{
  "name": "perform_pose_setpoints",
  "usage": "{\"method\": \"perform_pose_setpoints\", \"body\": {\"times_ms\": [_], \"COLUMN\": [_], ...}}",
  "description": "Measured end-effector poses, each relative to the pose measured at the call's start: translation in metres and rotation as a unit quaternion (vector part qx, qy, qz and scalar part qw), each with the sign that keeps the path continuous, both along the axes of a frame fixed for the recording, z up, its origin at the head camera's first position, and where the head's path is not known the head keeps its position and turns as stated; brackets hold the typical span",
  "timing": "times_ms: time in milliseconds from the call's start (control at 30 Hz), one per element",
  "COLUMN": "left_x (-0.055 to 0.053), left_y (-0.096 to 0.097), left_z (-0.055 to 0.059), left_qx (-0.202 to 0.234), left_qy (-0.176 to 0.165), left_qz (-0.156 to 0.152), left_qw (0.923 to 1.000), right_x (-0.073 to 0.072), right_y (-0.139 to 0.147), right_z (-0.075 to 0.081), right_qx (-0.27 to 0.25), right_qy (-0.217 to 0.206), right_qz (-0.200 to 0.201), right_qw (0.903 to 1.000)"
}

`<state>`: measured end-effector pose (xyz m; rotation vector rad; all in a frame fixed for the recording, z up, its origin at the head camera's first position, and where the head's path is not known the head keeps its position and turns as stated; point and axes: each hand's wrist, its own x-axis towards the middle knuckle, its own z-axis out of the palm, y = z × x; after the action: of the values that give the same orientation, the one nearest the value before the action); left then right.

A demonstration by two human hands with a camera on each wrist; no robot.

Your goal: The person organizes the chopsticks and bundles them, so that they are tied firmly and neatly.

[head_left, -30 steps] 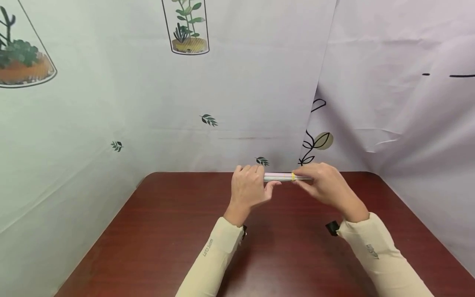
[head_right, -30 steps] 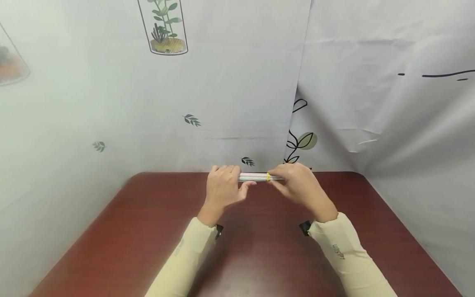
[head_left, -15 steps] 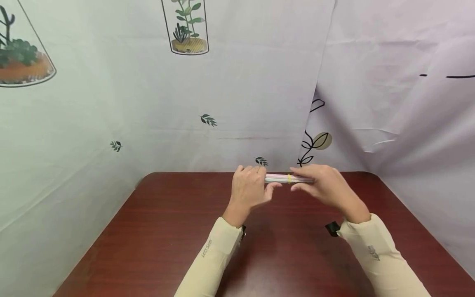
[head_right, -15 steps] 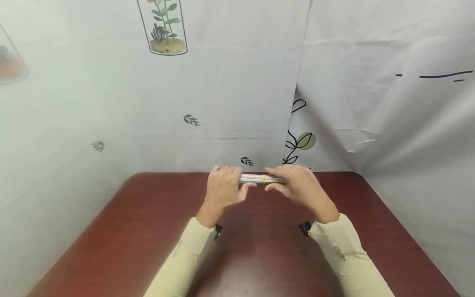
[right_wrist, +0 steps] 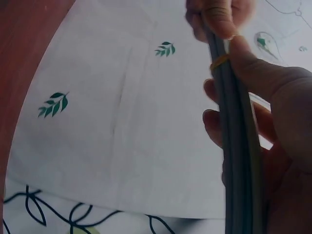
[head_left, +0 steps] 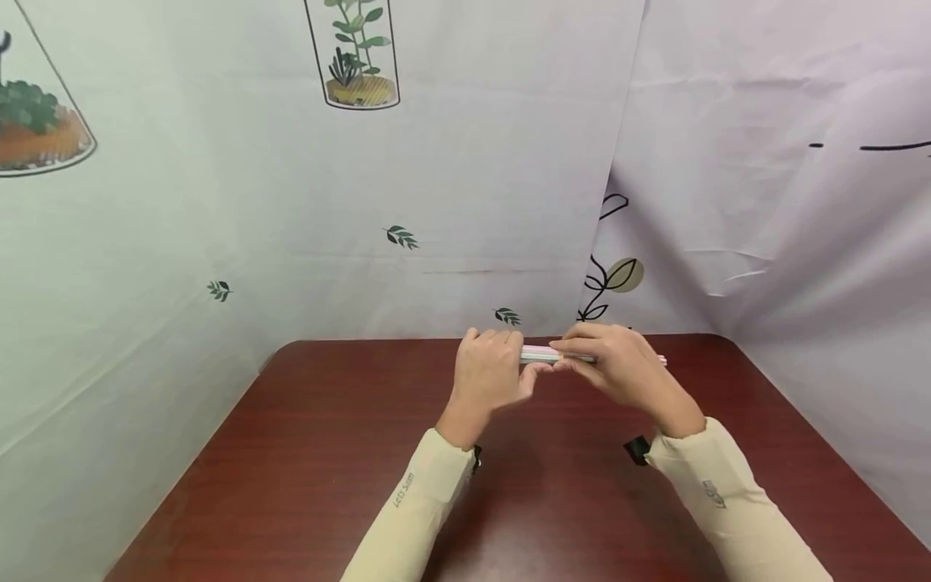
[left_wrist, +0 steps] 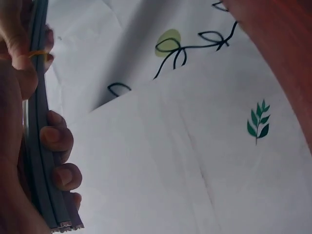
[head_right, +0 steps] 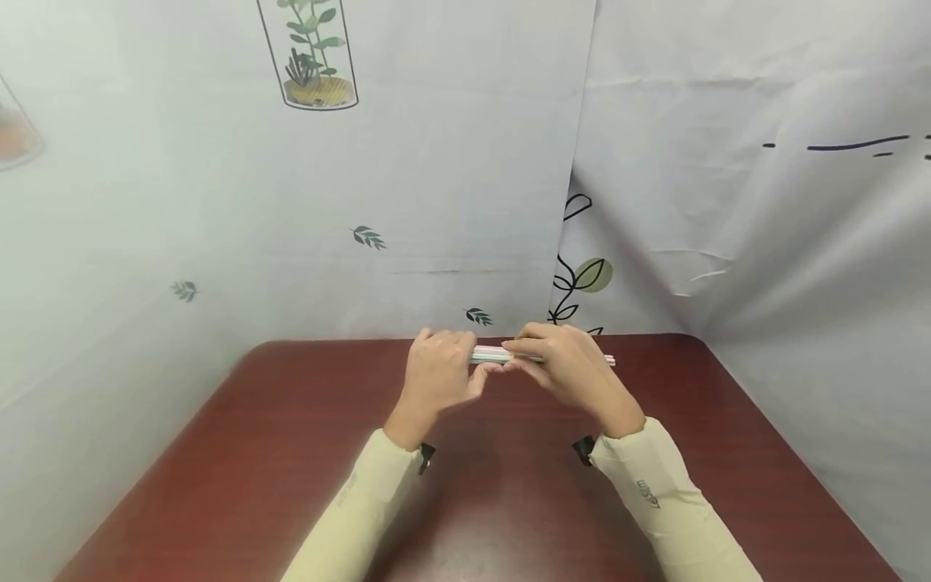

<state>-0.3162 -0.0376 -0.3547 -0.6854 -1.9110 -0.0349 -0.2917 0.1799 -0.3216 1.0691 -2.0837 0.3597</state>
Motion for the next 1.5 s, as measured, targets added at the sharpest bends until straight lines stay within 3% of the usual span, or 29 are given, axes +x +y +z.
{"method": "perform_pose_setpoints", "body": {"times_ms": [167, 300, 400, 533, 800, 967, 1033, 1133, 1200, 1267, 1400, 1500], "left_x": [0.000, 0.002, 0.004, 0.005, 0.002, -0.005, -0.008, -0.012, -0.013, -0.014, -0.013, -0.012], "left_y": [-0.005, -0.005, -0.004, -0.001, 0.003, -0.011, -0.020, -0.033, -0.040, -0.046, -0.052, -0.055], "left_z": [0.004, 0.007, 0.008, 0.008, 0.003, -0.003, -0.004, -0.005, -0.005, -0.005, -0.005, -0.005], "left_qx": [0.007, 0.013, 0.019, 0.022, 0.006, -0.020, -0.034, -0.045, -0.036, -0.012, 0.063, 0.134], "left_qy": [-0.027, -0.039, -0.033, -0.024, -0.027, -0.022, -0.021, -0.041, -0.067, -0.107, -0.181, -0.220], "left_qz": [0.025, 0.054, 0.068, 0.079, 0.086, 0.047, 0.009, -0.073, -0.142, -0.217, -0.335, -0.386], "left_qw": [0.9993, 0.9977, 0.9970, 0.9964, 0.9959, 0.9984, 0.9992, 0.9955, 0.9870, 0.9703, 0.9223, 0.8857], "right_x": [-0.002, -0.006, -0.010, -0.017, -0.025, -0.027, -0.027, -0.024, -0.021, -0.017, -0.013, -0.012], "right_y": [0.008, 0.010, 0.009, 0.009, 0.017, 0.023, 0.026, 0.030, 0.034, 0.038, 0.044, 0.047], "right_z": [-0.004, -0.012, -0.017, -0.021, -0.027, -0.026, -0.025, -0.024, -0.023, -0.023, -0.021, -0.020], "right_qx": [-0.001, 0.007, 0.005, -0.012, -0.010, 0.000, 0.003, 0.008, 0.001, -0.020, -0.081, -0.119], "right_qy": [0.079, 0.164, 0.205, 0.234, 0.260, 0.252, 0.243, 0.217, 0.190, 0.151, 0.063, -0.011], "right_qz": [-0.063, -0.122, -0.146, -0.142, -0.114, -0.102, -0.094, -0.082, -0.067, -0.049, 0.009, 0.064], "right_qw": [0.9949, 0.9789, 0.9678, 0.9617, 0.9589, 0.9624, 0.9654, 0.9727, 0.9796, 0.9871, 0.9947, 0.9907]}}
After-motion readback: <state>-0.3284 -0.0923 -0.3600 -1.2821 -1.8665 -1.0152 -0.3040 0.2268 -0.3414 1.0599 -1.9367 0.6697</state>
